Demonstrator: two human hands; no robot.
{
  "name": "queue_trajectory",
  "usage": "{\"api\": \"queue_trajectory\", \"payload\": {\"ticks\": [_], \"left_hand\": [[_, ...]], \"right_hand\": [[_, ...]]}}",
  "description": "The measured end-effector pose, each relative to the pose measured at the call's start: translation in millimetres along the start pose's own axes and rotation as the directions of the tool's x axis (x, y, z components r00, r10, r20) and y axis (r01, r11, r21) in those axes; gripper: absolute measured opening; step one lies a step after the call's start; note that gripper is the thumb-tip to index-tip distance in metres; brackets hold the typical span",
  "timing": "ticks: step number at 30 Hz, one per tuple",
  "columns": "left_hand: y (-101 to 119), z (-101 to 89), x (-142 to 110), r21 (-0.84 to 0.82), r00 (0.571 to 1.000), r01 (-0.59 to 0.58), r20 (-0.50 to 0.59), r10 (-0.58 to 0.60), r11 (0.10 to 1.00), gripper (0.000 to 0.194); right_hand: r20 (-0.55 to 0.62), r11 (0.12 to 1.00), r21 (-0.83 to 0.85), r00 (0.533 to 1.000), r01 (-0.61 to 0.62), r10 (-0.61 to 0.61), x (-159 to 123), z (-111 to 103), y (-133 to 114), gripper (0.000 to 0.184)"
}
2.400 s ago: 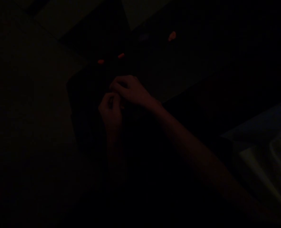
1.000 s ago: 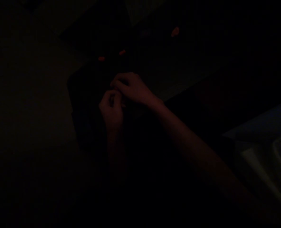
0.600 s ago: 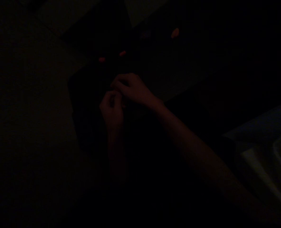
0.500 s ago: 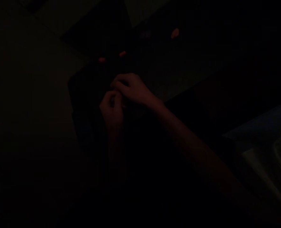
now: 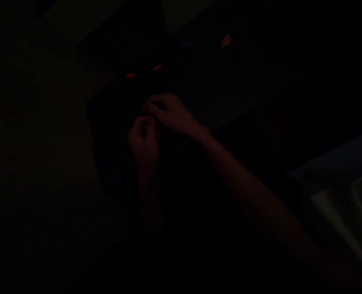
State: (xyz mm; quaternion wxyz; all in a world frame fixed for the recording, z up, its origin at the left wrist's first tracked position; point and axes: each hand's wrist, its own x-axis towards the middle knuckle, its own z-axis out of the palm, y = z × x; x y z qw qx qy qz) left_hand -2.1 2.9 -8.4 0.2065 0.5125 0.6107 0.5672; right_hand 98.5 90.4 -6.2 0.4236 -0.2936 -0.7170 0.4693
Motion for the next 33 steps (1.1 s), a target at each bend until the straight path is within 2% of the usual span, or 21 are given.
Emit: {"api": "queue_trajectory", "payload": {"ticks": [19,33], "left_hand": [[2.2,0.7,0.1,0.022,1.000,0.015,-0.003,-0.015,1.000,0.016],[2.4,0.4,-0.1,0.041,1.000,0.008,-0.009,-0.007,0.999,0.018]], "right_hand": [[0.017,1.000,-0.001,1.000,0.011,-0.011,-0.2,-0.8,0.2,0.023],[0.010,1.000,0.003,1.000,-0.025,0.025,-0.8,-0.7,-2.5,0.022]]}}
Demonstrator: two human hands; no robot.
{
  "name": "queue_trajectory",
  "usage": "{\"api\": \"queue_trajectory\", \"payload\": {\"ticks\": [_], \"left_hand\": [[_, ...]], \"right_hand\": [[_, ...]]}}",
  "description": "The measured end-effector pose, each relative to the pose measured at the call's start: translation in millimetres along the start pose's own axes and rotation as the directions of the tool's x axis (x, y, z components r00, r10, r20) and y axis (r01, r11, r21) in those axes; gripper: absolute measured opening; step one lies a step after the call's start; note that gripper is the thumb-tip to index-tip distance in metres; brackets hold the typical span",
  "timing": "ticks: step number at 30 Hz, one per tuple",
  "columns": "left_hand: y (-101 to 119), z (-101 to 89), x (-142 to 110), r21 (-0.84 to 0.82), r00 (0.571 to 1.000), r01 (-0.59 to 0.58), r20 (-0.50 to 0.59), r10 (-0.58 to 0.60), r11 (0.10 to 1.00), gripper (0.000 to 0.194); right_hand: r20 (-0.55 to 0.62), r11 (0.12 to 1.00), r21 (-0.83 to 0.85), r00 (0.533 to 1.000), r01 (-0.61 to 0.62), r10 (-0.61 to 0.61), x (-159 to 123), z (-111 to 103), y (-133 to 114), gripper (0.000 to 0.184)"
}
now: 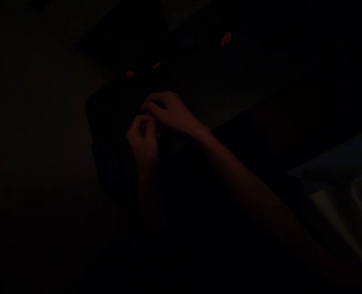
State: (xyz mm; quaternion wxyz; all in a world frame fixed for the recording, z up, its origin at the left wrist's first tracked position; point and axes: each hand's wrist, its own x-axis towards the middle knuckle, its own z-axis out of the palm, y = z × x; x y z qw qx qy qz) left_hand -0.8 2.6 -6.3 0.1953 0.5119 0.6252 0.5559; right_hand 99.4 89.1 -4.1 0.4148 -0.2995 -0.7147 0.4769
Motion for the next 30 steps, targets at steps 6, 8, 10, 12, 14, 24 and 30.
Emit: {"api": "queue_trajectory", "payload": {"ticks": [6,8,10,12,14,24,30], "left_hand": [[-0.7,-0.3,-0.1,0.001,1.000,0.006,0.009,-0.006,1.000,0.019],[-1.5,-0.2,-0.2,-0.005,1.000,0.010,0.011,-0.010,1.000,0.018],[-2.1,0.0,-0.2,-0.012,1.000,0.013,0.011,-0.013,1.000,0.018],[-2.4,0.2,-0.3,-0.014,1.000,0.014,0.010,-0.014,1.000,0.018],[-2.6,0.1,-0.3,-0.019,1.000,0.011,0.007,-0.011,1.000,0.018],[-1.5,-0.4,0.0,-0.024,1.000,0.016,0.017,-0.015,1.000,0.020],[-1.7,0.0,0.0,-0.008,1.000,0.020,0.020,-0.020,1.000,0.019]], "right_hand": [[0.008,1.000,-0.011,1.000,-0.003,0.003,-0.1,-0.7,-2.6,0.022],[0.007,1.000,-0.009,1.000,-0.001,0.001,0.1,-0.4,-1.6,0.022],[0.002,1.000,-0.007,1.000,0.001,-0.001,0.4,0.0,-0.2,0.023],[0.003,1.000,-0.007,1.000,0.007,-0.007,0.6,0.2,0.7,0.023],[0.000,1.000,-0.006,1.000,0.016,-0.016,0.6,0.2,1.0,0.023],[0.000,1.000,-0.007,1.000,0.014,-0.014,-0.2,-0.4,-0.8,0.023],[-0.002,1.000,-0.007,1.000,-0.012,0.012,-0.2,-0.1,-1.8,0.024]]}}
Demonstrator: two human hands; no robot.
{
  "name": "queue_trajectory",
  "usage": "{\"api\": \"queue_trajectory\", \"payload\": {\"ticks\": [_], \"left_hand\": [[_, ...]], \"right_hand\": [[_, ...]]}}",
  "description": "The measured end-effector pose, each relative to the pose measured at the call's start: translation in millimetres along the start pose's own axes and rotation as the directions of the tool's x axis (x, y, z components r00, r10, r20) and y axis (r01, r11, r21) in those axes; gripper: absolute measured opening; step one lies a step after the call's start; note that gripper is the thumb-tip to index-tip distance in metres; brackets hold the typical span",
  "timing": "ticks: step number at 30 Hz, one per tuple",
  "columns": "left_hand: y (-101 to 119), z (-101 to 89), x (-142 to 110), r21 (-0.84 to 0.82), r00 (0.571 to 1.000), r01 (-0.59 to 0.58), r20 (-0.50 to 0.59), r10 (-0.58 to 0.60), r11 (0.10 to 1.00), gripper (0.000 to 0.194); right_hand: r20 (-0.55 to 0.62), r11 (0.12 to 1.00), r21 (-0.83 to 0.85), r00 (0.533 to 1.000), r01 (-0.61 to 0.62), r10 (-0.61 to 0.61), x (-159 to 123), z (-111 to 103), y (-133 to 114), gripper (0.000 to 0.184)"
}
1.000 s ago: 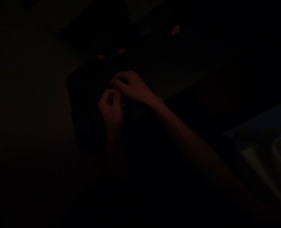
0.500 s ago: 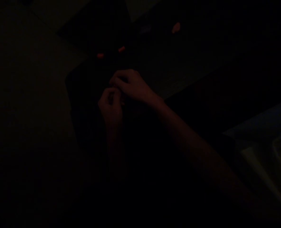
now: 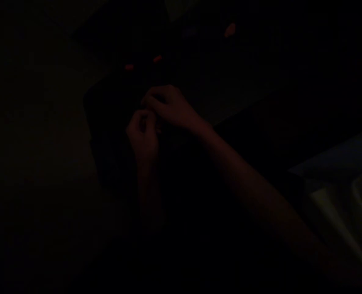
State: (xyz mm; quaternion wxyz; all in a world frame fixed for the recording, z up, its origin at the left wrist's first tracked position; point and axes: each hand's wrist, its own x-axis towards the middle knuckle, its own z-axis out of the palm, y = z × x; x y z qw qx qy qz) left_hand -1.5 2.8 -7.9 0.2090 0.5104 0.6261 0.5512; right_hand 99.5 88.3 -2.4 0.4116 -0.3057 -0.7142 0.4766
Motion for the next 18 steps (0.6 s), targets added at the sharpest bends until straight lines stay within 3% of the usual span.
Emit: {"api": "queue_trajectory", "payload": {"ticks": [18], "left_hand": [[-0.6,-0.6,0.8,-0.010,1.000,0.028,0.000,-0.028,1.000,0.023]], "right_hand": [[-0.005,1.000,0.002,1.000,-0.016,0.016,0.1,-1.3,-4.5,0.023]]}}
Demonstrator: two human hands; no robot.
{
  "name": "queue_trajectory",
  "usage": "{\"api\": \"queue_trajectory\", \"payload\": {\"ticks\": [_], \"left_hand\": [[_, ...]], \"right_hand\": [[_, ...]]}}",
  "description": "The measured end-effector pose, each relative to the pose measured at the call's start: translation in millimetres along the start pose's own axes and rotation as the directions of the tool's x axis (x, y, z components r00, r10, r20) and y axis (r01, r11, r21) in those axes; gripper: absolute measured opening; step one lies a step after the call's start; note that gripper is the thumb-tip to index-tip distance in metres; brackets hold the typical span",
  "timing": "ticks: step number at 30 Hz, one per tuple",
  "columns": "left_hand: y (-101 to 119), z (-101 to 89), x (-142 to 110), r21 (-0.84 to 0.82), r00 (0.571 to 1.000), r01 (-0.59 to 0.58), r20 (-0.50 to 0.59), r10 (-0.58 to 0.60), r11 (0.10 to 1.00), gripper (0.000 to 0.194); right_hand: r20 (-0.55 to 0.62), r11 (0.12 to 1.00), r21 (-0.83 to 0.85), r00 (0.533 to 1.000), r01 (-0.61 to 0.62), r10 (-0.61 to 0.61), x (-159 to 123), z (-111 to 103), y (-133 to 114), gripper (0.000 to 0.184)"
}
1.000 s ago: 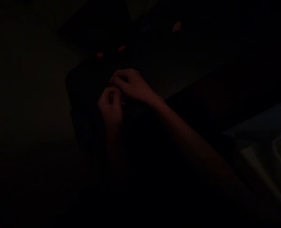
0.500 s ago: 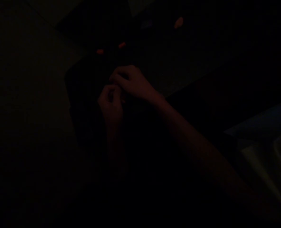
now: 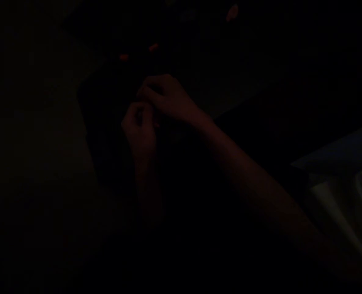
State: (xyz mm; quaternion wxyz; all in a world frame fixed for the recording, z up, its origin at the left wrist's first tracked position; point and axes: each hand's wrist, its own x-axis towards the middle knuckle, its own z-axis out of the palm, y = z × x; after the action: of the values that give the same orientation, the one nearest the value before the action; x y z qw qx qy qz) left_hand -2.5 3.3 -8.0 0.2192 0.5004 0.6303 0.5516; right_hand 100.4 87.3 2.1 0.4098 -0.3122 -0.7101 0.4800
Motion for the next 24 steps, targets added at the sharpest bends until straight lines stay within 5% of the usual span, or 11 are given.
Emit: {"api": "queue_trajectory", "payload": {"ticks": [24], "left_hand": [[-1.8,0.9,-0.8,-0.010,0.999,-0.042,-0.013,0.042,0.999,0.020]], "right_hand": [[-0.011,0.999,0.022,0.999,0.045,-0.045,0.4,1.8,6.9,0.022]]}}
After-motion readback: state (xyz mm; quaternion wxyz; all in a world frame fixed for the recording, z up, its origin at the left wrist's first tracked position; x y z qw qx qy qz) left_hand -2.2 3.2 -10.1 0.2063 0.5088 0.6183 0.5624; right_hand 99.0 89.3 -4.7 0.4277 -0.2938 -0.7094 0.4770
